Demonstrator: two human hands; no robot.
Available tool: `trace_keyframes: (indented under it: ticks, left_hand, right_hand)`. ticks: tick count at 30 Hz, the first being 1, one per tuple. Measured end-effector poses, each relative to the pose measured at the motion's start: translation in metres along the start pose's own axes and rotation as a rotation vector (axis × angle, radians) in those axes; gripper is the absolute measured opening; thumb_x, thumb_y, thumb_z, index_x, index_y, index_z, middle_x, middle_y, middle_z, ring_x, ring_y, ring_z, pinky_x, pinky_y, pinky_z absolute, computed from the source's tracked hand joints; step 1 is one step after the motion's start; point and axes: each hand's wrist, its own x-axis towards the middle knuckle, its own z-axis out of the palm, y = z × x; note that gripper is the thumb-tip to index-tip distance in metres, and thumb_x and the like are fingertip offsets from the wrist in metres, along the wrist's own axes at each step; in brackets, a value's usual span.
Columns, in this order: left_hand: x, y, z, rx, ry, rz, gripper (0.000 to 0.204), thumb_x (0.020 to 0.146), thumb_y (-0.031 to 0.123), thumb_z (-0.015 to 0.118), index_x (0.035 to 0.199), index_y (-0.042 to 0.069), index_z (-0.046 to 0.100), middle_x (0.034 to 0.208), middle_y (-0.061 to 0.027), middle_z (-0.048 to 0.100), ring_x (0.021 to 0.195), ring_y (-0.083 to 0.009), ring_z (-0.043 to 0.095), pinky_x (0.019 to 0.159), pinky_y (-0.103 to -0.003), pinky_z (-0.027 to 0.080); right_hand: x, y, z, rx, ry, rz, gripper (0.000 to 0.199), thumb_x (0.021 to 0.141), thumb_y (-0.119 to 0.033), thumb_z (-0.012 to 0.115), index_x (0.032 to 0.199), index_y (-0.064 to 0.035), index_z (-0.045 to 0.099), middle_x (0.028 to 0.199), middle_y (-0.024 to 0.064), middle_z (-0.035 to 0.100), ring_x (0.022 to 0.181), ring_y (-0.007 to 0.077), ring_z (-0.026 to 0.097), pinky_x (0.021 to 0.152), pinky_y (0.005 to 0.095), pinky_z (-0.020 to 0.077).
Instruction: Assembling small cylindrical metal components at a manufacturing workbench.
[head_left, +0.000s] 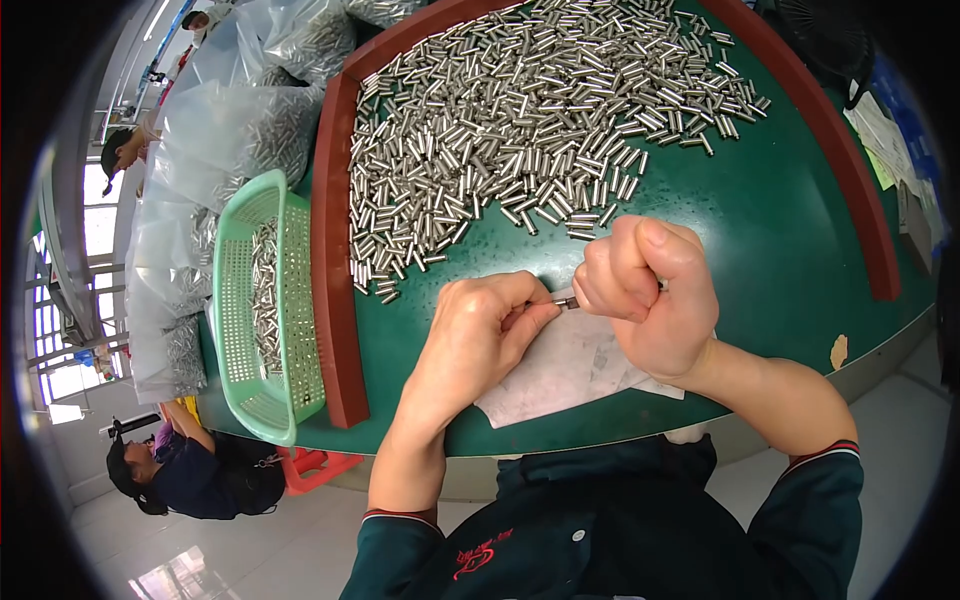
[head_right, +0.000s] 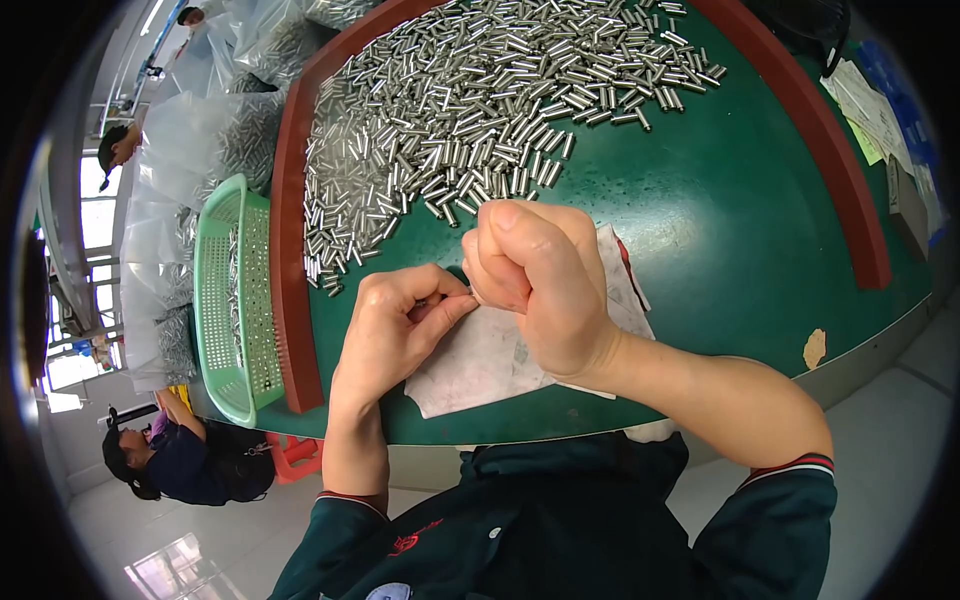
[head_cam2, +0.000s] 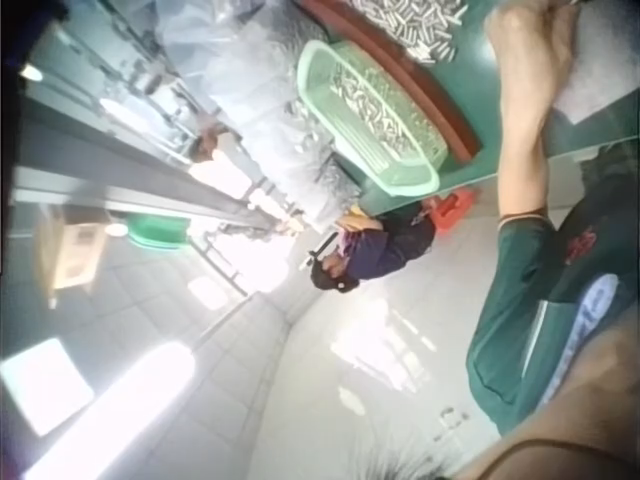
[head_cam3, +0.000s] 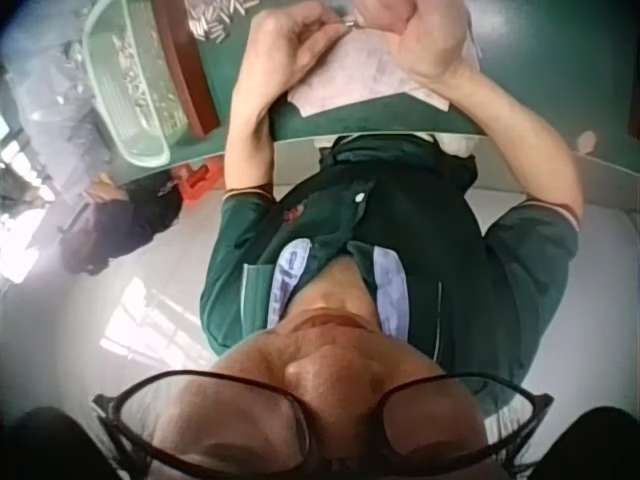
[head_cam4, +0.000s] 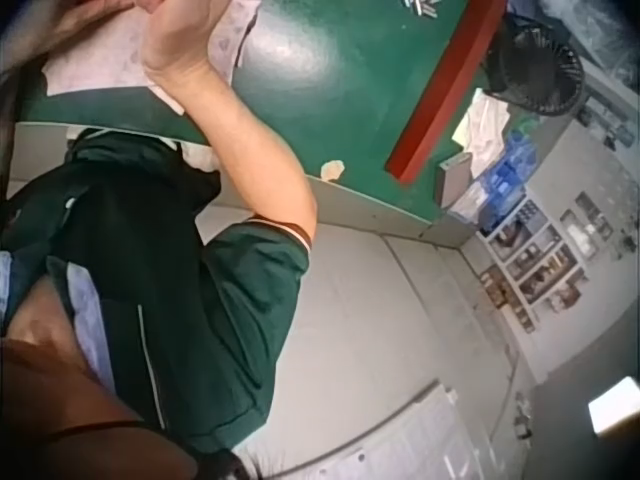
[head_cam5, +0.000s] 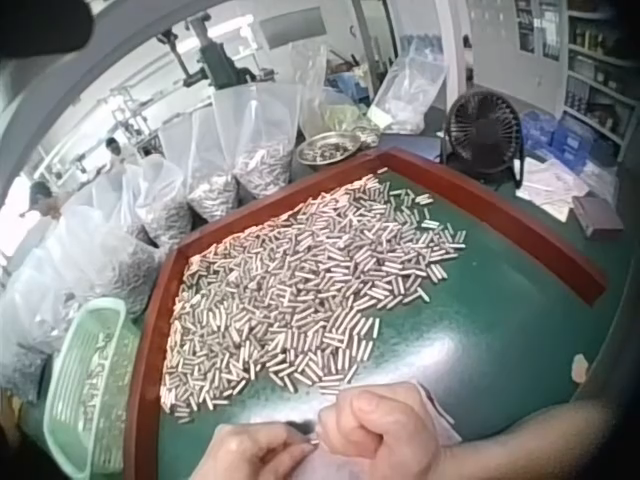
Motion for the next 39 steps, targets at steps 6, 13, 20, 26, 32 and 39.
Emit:
trace_keyframes:
  ticks: [6,13,20,26,32,39]
  left_hand:
    - [0.0028,0.0033,-0.0003,0.002,0.015,0.005,0.009,0.068,0.003,0.064,0.068,-0.001,0.057,0.051,-0.0077,0.049,0.043,-0.016,0.042,0.042,-0.027,0.034]
    - [0.0009,0.0033,0.0003,0.003,-0.004,-0.093,0.009,0.067,0.002,0.063,0.065,-0.001,0.055,0.051,-0.0112,0.049,0.042,-0.0237,0.046,0.043,-0.031,0.037]
    - [-0.0001,-0.0013,0.0027,-0.009,0.01,-0.02,0.008,0.07,0.003,0.065,0.069,-0.002,0.059,0.05,-0.0032,0.049,0.043,-0.0067,0.038,0.041,-0.022,0.032]
    - [-0.0004,-0.0021,0.0029,-0.027,0.014,-0.02,0.008,0.07,0.003,0.065,0.069,-0.002,0.059,0.051,-0.0033,0.05,0.044,-0.0068,0.038,0.041,-0.022,0.032]
    - [-0.0006,-0.0011,0.0019,-0.021,0.011,-0.027,0.009,0.069,0.002,0.065,0.068,-0.002,0.058,0.05,-0.0038,0.049,0.043,-0.0076,0.038,0.041,-0.022,0.032]
    - [0.0039,0.0065,0.0,-0.007,0.02,-0.025,0.011,0.066,0.002,0.063,0.064,-0.002,0.053,0.051,-0.0126,0.048,0.043,-0.0267,0.046,0.043,-0.033,0.036]
  right_hand:
    - [0.0001,0.0028,0.0025,-0.041,0.002,-0.014,0.038,0.088,-0.024,0.031,0.052,-0.011,0.026,0.043,-0.0031,0.023,0.04,0.0076,0.017,0.041,0.0244,0.017]
    - [-0.0017,0.0056,0.007,-0.093,0.033,-0.045,0.039,0.088,-0.025,0.031,0.052,-0.0109,0.026,0.043,-0.0035,0.023,0.041,0.0072,0.016,0.04,0.0243,0.0164]
    - [-0.0004,0.0007,0.0027,-0.02,0.024,-0.015,0.039,0.088,-0.025,0.03,0.052,-0.0113,0.026,0.042,-0.0028,0.023,0.04,0.0077,0.015,0.04,0.0246,0.016]
    - [0.001,0.001,-0.0001,-0.001,0.006,-0.005,0.038,0.088,-0.026,0.03,0.052,-0.0114,0.027,0.042,-0.0027,0.023,0.04,0.008,0.015,0.041,0.0243,0.0165]
    - [-0.0012,0.0041,0.0027,-0.048,-0.012,-0.028,0.039,0.088,-0.027,0.031,0.052,-0.0112,0.027,0.042,-0.003,0.023,0.04,0.008,0.015,0.041,0.0245,0.0174]
    - [-0.0046,0.0073,0.0073,-0.114,-0.031,-0.103,0.035,0.086,-0.015,0.035,0.053,-0.0042,0.029,0.049,-0.0009,0.028,0.046,0.0074,0.024,0.042,0.024,0.0208]
